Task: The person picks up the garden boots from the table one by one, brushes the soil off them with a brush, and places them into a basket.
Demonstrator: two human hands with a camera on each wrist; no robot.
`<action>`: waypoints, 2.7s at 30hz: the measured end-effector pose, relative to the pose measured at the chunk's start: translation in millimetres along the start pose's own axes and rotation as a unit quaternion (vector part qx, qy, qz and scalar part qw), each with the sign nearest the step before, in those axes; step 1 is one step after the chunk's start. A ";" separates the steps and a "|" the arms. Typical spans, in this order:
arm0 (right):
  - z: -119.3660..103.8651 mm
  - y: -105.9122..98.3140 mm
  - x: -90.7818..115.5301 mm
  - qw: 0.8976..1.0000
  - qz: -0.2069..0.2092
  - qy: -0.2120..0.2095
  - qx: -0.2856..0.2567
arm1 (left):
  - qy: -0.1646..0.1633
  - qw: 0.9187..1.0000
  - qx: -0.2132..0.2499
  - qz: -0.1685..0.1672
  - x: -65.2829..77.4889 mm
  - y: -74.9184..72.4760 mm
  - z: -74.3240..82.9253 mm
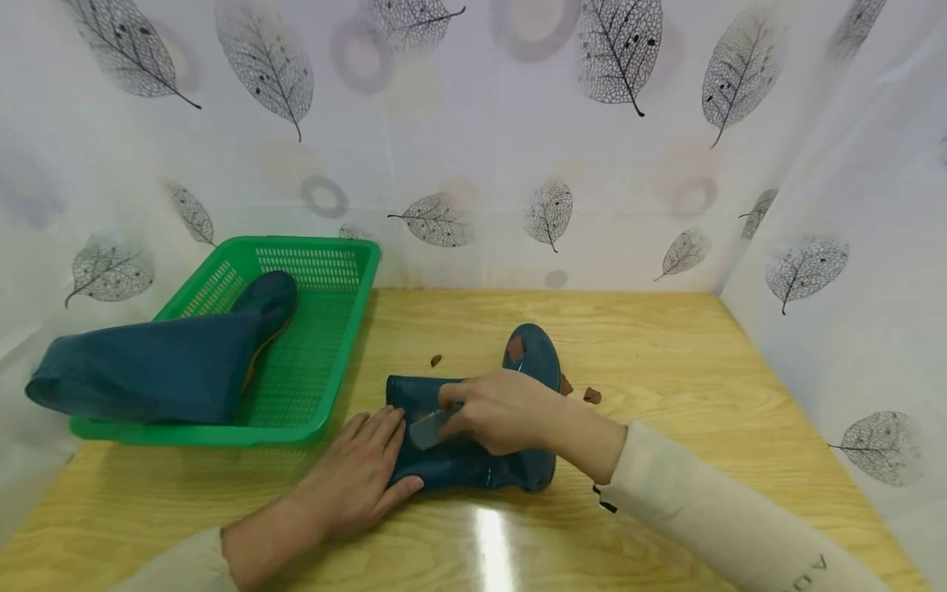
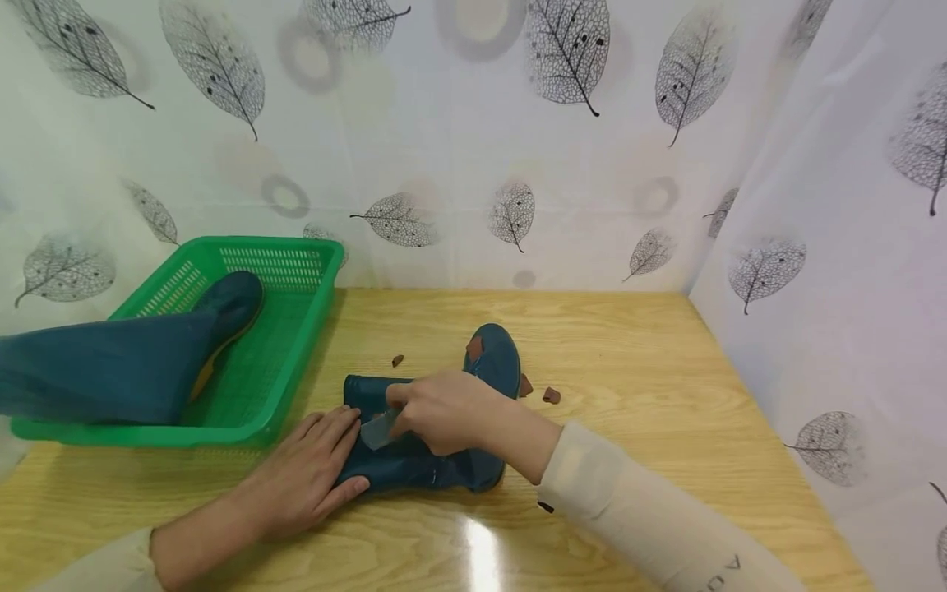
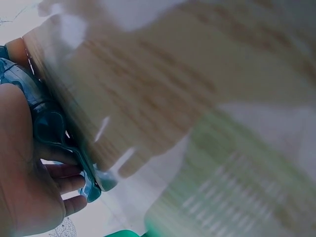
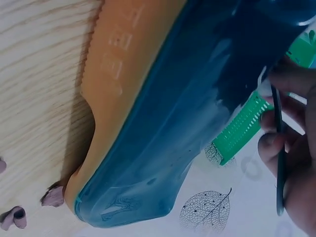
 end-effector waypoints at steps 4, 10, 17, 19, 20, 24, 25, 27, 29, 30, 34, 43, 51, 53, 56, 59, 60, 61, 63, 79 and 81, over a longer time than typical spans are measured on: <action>2.9 -2.8 0.3 1.000 0.019 0.019 0.013 | -0.002 1.000 -0.006 -0.001 -0.8 0.7 -0.8; 5.8 -5.4 3.7 0.998 0.049 -0.001 -0.025 | 0.000 1.000 -0.007 -0.001 0.0 0.0 -0.3; 7.5 2.7 2.6 0.999 0.011 0.035 0.011 | -0.002 1.000 -0.007 0.007 -0.8 0.0 -0.1; 10.1 3.0 2.9 0.998 0.017 0.055 0.035 | -0.002 1.000 -0.007 0.007 -1.3 -0.2 0.1; 11.2 2.3 3.4 0.997 0.024 0.063 0.042 | -0.003 1.000 -0.008 0.004 -1.3 -0.1 0.2; 11.9 -1.3 5.7 0.997 0.053 0.051 0.011 | -0.002 1.000 -0.005 0.000 -0.9 0.1 -0.1; 11.0 -2.0 5.9 0.998 0.055 0.040 -0.006 | -0.002 1.000 -0.006 0.000 -0.8 -0.1 -0.1; 8.4 -2.4 5.3 0.998 0.047 0.017 -0.025 | -0.001 1.000 -0.006 0.002 -0.7 -0.8 -0.4; 6.1 -2.1 3.2 0.999 0.034 0.006 -0.030 | -0.003 1.000 -0.006 0.002 -0.9 -1.5 -1.2; 5.8 -1.1 2.0 0.999 0.027 0.009 -0.021 | -0.004 1.000 -0.005 0.001 -1.1 -1.7 -1.4; 8.2 0.8 -0.7 0.998 0.022 0.046 0.039 | -0.007 1.000 -0.004 -0.006 -1.9 -2.0 -1.9; 6.9 0.4 4.2 0.999 0.037 -0.004 -0.019 | 0.001 1.000 0.000 0.005 -1.8 -3.8 -0.3; 6.9 0.7 0.1 0.996 0.019 0.044 0.080 | 0.012 1.000 -0.010 0.026 -1.6 -3.8 0.6; 8.6 0.1 0.9 0.995 0.034 0.053 0.082 | 0.013 1.000 -0.008 0.026 -1.0 -3.7 0.4; 8.6 -0.2 2.1 0.997 0.057 0.034 0.038 | 0.011 1.000 -0.006 0.025 -0.2 -3.8 0.4; 5.0 0.1 1.2 0.998 0.059 -0.004 -0.022 | 0.005 0.999 -0.014 0.033 0.8 -4.1 0.2; 3.4 0.5 0.3 0.998 0.054 -0.013 -0.033 | 0.001 0.999 -0.017 0.037 1.3 -4.4 0.1; 2.2 0.9 -0.8 0.998 0.048 -0.016 -0.038 | -0.004 0.999 -0.020 0.040 1.6 -4.3 0.1; 0.6 2.4 -3.2 0.999 0.037 -0.011 -0.024 | -0.014 0.999 -0.021 0.043 2.1 -4.2 0.0; 1.4 5.5 -5.8 0.998 0.058 0.012 0.011 | -0.041 0.998 -0.020 0.032 2.0 -3.7 -0.7; 0.9 6.2 -5.5 0.998 0.050 0.014 0.025 | -0.041 0.998 -0.020 0.039 2.0 -4.1 -0.4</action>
Point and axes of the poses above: each hand's wrist, its own x-axis away from the middle knuckle, its own y-axis out of the palm, z = x × y, the point moved 5 cm from there along -x, towards the middle knuckle, and after that the axes turned 2 degrees about -z, right-handed, at the moved point
